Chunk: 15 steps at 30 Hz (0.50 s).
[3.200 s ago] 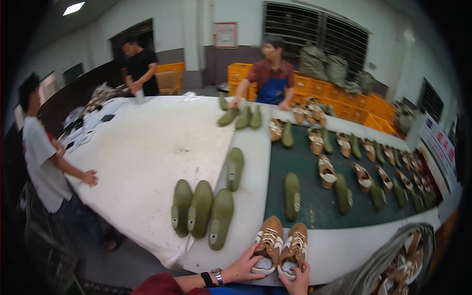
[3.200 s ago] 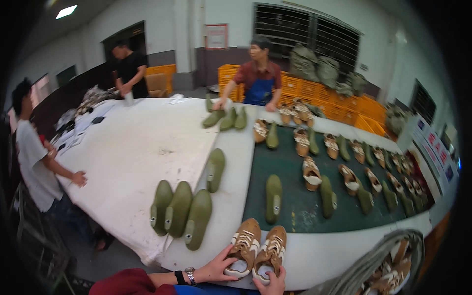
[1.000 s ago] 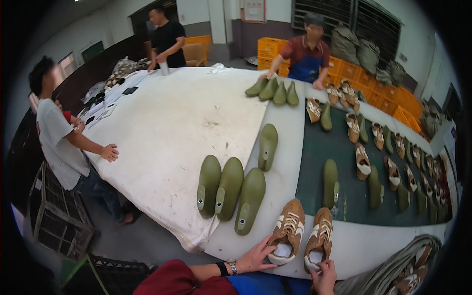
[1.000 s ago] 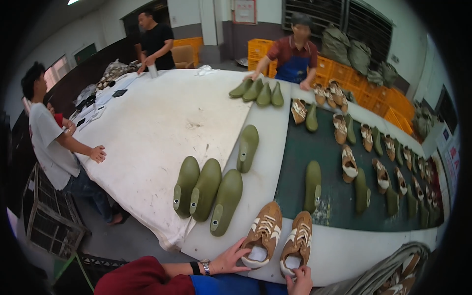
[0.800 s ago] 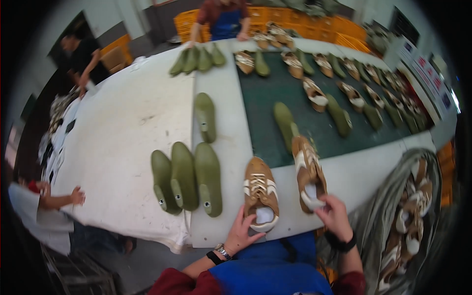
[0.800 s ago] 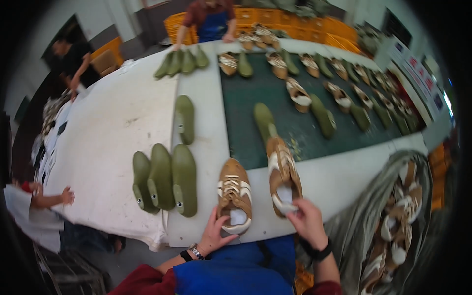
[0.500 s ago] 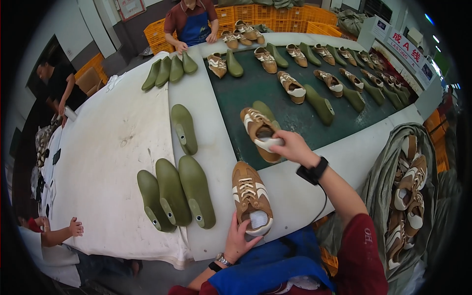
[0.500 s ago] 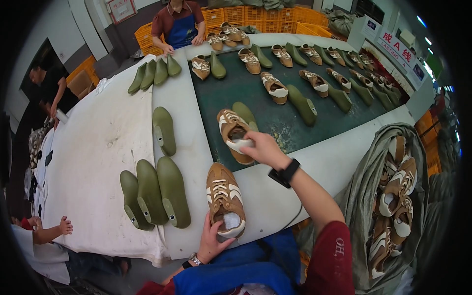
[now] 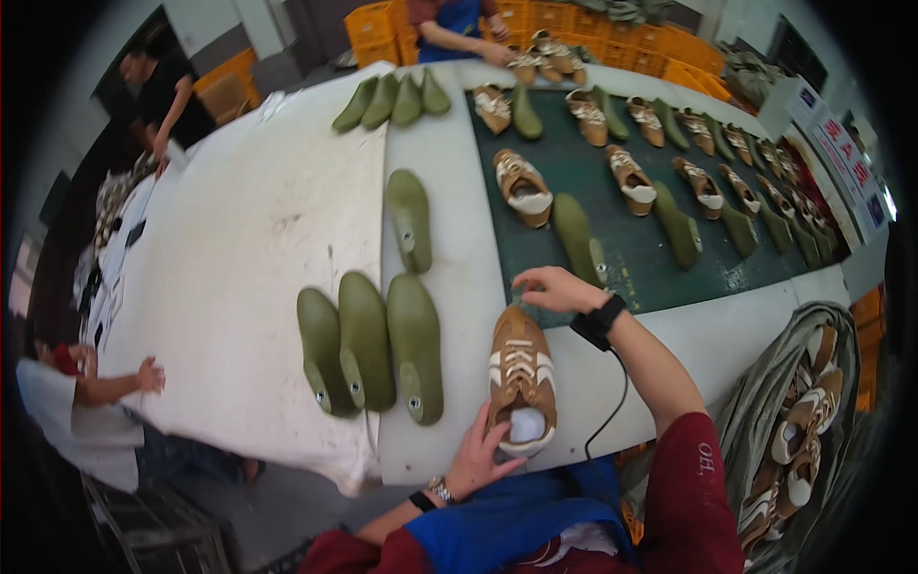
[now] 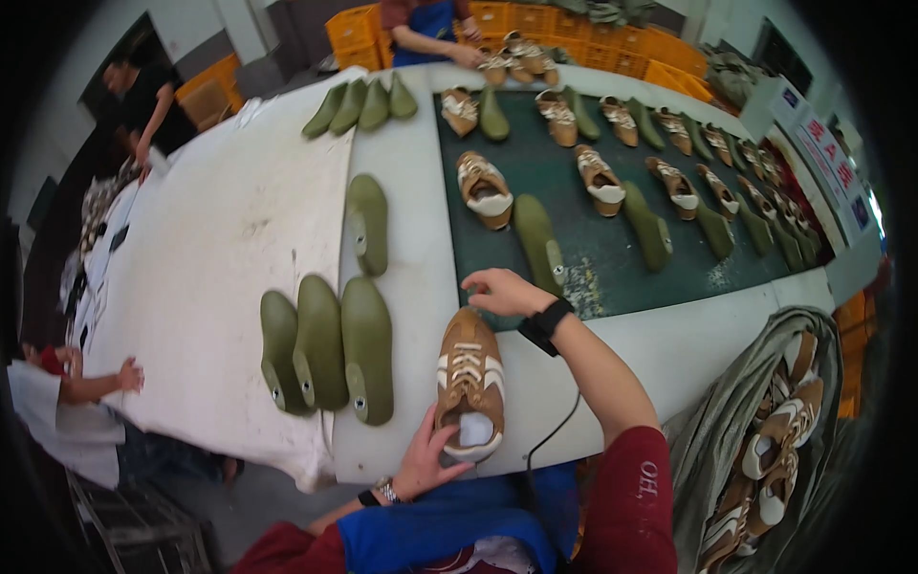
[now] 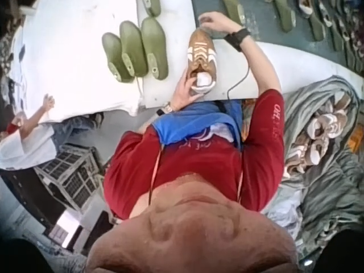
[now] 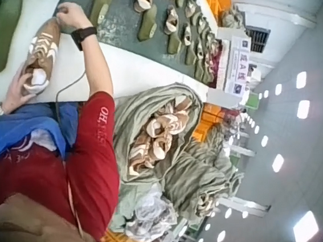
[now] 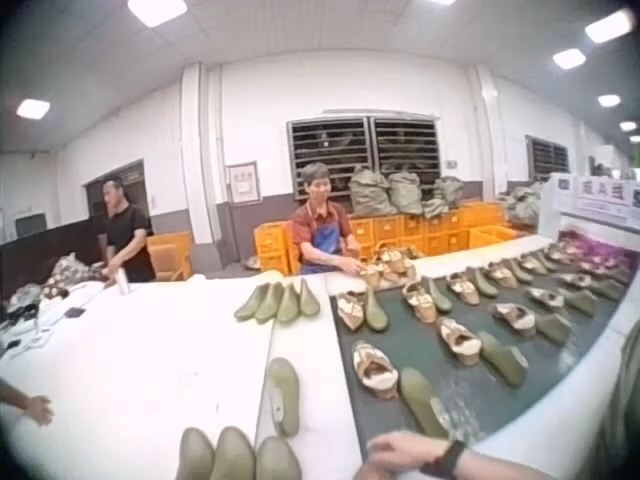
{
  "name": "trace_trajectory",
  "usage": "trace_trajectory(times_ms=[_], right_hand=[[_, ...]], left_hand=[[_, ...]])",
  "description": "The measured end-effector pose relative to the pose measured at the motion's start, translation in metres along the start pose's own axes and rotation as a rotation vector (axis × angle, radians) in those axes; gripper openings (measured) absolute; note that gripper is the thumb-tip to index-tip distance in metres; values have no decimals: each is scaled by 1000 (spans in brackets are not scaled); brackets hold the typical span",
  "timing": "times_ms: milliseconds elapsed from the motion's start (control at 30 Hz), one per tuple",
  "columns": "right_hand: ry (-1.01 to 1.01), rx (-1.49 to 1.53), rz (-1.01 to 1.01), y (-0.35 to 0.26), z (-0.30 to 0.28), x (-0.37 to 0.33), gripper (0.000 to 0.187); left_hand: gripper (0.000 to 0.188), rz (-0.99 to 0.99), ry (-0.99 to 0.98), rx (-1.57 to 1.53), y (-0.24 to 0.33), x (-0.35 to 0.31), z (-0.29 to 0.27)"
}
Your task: Organizing finished shoe uppers onto shoe lasts on a production line workbench.
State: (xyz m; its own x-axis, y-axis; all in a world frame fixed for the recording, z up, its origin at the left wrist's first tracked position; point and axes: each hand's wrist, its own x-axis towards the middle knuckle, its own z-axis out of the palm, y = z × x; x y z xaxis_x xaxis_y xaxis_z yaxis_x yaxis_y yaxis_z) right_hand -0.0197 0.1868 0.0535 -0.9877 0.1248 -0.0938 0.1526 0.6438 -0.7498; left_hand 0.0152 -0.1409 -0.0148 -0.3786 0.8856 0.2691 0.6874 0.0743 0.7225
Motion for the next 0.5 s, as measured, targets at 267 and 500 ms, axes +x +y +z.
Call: trace_trajectory(times_ms=[267, 500], right_hand=[[-2, -142, -36, -80, 59, -146, 32], [266, -173, 75, -92, 107, -237, 40]], left_hand=[[63, -7, 25, -40, -5, 3, 1], [66, 8, -5, 17, 9, 13, 16]])
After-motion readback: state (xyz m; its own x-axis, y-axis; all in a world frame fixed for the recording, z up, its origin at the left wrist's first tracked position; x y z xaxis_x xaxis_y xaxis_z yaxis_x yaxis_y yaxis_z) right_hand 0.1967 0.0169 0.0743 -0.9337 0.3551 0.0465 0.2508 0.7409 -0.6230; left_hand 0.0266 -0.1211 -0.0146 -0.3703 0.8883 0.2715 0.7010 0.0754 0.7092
